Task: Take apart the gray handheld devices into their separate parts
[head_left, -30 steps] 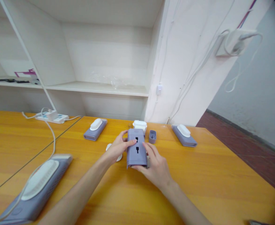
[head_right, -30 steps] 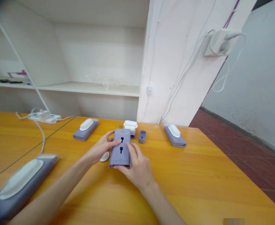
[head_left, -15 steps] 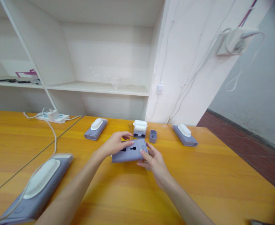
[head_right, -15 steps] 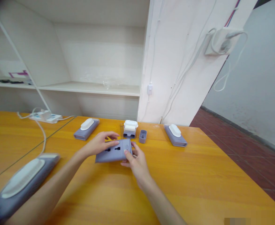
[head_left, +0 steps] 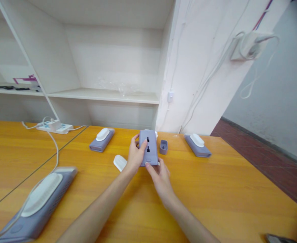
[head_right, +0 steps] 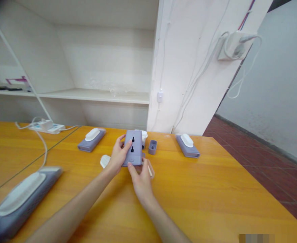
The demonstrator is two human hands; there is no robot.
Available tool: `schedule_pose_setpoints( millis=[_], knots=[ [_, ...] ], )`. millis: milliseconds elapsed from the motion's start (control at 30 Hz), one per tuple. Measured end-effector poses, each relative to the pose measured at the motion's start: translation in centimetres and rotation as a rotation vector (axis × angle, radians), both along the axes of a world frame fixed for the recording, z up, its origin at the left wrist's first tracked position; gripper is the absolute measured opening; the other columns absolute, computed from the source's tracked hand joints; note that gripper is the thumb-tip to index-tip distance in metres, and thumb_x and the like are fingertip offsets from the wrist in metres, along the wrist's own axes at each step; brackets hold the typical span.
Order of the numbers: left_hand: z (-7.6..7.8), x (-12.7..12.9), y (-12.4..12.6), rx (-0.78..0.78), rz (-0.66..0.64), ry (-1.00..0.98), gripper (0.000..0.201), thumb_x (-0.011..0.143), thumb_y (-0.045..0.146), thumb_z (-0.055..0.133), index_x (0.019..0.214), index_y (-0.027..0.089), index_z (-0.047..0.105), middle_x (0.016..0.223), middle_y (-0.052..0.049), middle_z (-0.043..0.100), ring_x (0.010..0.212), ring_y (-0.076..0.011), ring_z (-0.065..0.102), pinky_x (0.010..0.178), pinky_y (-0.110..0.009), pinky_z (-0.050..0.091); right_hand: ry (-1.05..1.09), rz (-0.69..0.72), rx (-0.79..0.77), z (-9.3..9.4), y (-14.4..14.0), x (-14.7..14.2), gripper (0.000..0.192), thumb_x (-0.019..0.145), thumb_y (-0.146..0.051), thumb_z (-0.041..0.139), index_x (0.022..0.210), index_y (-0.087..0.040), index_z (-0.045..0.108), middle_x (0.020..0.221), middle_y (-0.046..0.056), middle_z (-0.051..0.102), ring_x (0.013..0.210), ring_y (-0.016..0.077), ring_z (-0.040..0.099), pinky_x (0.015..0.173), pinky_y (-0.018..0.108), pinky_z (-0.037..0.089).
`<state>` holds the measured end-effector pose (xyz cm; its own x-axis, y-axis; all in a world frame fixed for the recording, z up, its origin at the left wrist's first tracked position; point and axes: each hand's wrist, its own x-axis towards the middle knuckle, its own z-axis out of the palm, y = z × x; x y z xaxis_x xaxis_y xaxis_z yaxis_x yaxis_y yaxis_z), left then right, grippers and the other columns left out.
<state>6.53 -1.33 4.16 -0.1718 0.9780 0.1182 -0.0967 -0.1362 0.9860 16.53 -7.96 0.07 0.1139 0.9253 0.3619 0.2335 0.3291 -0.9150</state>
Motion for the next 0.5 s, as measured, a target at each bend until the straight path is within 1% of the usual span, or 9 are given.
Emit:
schedule_pose_setpoints(
  millis=[33, 100, 133, 200, 267, 300, 367, 433, 500],
  knots=[
    [0.1, 0.1, 0.2, 0.014, -0.014, -0.004, 0.056, 0.082, 0.038, 0.061, 0.128, 0.017, 0.039, 0.109, -0.012, 0.06, 0.093, -0.0186, 0.062, 0.075, -0.029, 0.051, 0.002, -0.009, -0.005, -0.1, 0.2, 0.2, 0.033, 0.084, -0.04, 0.056, 0.11, -0.02, 0.053, 0.106, 0.009, 0.067, 0.096, 0.0224, 0.064, 0.085, 0.039, 0.052],
    [0.1, 0.1, 0.4, 0.048, -0.059, -0.016, 0.057, 0.082, 0.037, 0.061, 0.13, 0.018, 0.038, 0.113, -0.012, 0.059, 0.098, -0.019, 0.06, 0.079, -0.029, 0.05, 0.091, 0.029, -0.085, -0.2, 0.6, 0.8, 0.039, 0.079, -0.04, 0.063, 0.11, -0.02, 0.053, 0.109, 0.008, 0.066, 0.099, 0.0228, 0.062, 0.088, 0.039, 0.049],
    [0.0, 0.1, 0.5, 0.067, -0.088, -0.022, 0.057, 0.082, 0.037, 0.062, 0.13, 0.019, 0.038, 0.115, -0.011, 0.059, 0.1, -0.0191, 0.06, 0.082, -0.03, 0.05, 0.132, 0.059, -0.115, -0.1, 0.8, 1.2, 0.041, 0.078, -0.041, 0.064, 0.111, -0.019, 0.053, 0.109, 0.009, 0.065, 0.095, 0.0226, 0.063, 0.084, 0.038, 0.05],
    [-0.3, 0.1, 0.5, 0.105, -0.151, -0.035, 0.058, 0.082, 0.038, 0.062, 0.131, 0.021, 0.038, 0.117, -0.01, 0.058, 0.103, -0.019, 0.059, 0.086, -0.031, 0.049, 0.229, 0.137, -0.195, -0.1, 1.1, 1.8, 0.043, 0.077, -0.042, 0.064, 0.111, -0.018, 0.052, 0.105, 0.009, 0.066, 0.079, 0.0201, 0.065, 0.068, 0.033, 0.052],
    [-0.8, 0.1, 0.5, 0.139, -0.208, -0.043, 0.058, 0.082, 0.039, 0.061, 0.132, 0.023, 0.037, 0.119, -0.009, 0.057, 0.105, -0.0188, 0.058, 0.089, -0.032, 0.047, 0.3, 0.212, -0.272, -0.2, 1.3, 2.2, 0.043, 0.076, -0.041, 0.065, 0.11, -0.016, 0.053, 0.097, 0.008, 0.067, 0.065, 0.0163, 0.062, 0.055, 0.028, 0.048],
    [-1.0, 0.2, 0.4, 0.151, -0.235, -0.047, 0.058, 0.083, 0.039, 0.061, 0.133, 0.024, 0.036, 0.12, -0.009, 0.057, 0.106, -0.0187, 0.057, 0.09, -0.032, 0.047, 0.318, 0.235, -0.291, -0.3, 1.4, 2.4, 0.043, 0.075, -0.04, 0.066, 0.109, -0.016, 0.054, 0.094, 0.007, 0.067, 0.063, 0.0152, 0.061, 0.052, 0.026, 0.047],
    [-1.4, 0.3, 0.3, 0.173, -0.279, -0.065, 0.058, 0.083, 0.038, 0.06, 0.134, 0.024, 0.034, 0.121, -0.008, 0.056, 0.108, -0.0186, 0.056, 0.092, -0.032, 0.046, 0.346, 0.243, -0.284, -0.6, 1.6, 2.5, 0.043, 0.073, -0.038, 0.068, 0.108, -0.016, 0.055, 0.096, 0.007, 0.067, 0.068, 0.0161, 0.061, 0.053, 0.025, 0.047],
    [-1.5, 0.4, 0.2, 0.181, -0.307, -0.086, 0.059, 0.084, 0.038, 0.059, 0.134, 0.023, 0.032, 0.122, -0.009, 0.054, 0.11, -0.0189, 0.055, 0.093, -0.032, 0.046, 0.364, 0.231, -0.259, -0.9, 1.8, 2.5, 0.046, 0.073, -0.038, 0.067, 0.112, -0.017, 0.055, 0.102, 0.007, 0.066, 0.077, 0.0183, 0.062, 0.056, 0.026, 0.048],
    [-1.4, 0.7, 0.1, 0.186, -0.287, -0.084, 0.059, 0.084, 0.039, 0.059, 0.134, 0.023, 0.032, 0.123, -0.009, 0.054, 0.111, -0.0195, 0.055, 0.095, -0.034, 0.044, 0.352, 0.225, -0.237, -1.2, 2.0, 2.6, 0.049, 0.073, -0.037, 0.068, 0.115, -0.018, 0.053, 0.106, 0.007, 0.065, 0.084, 0.0201, 0.062, 0.061, 0.028, 0.05]
  ],
)
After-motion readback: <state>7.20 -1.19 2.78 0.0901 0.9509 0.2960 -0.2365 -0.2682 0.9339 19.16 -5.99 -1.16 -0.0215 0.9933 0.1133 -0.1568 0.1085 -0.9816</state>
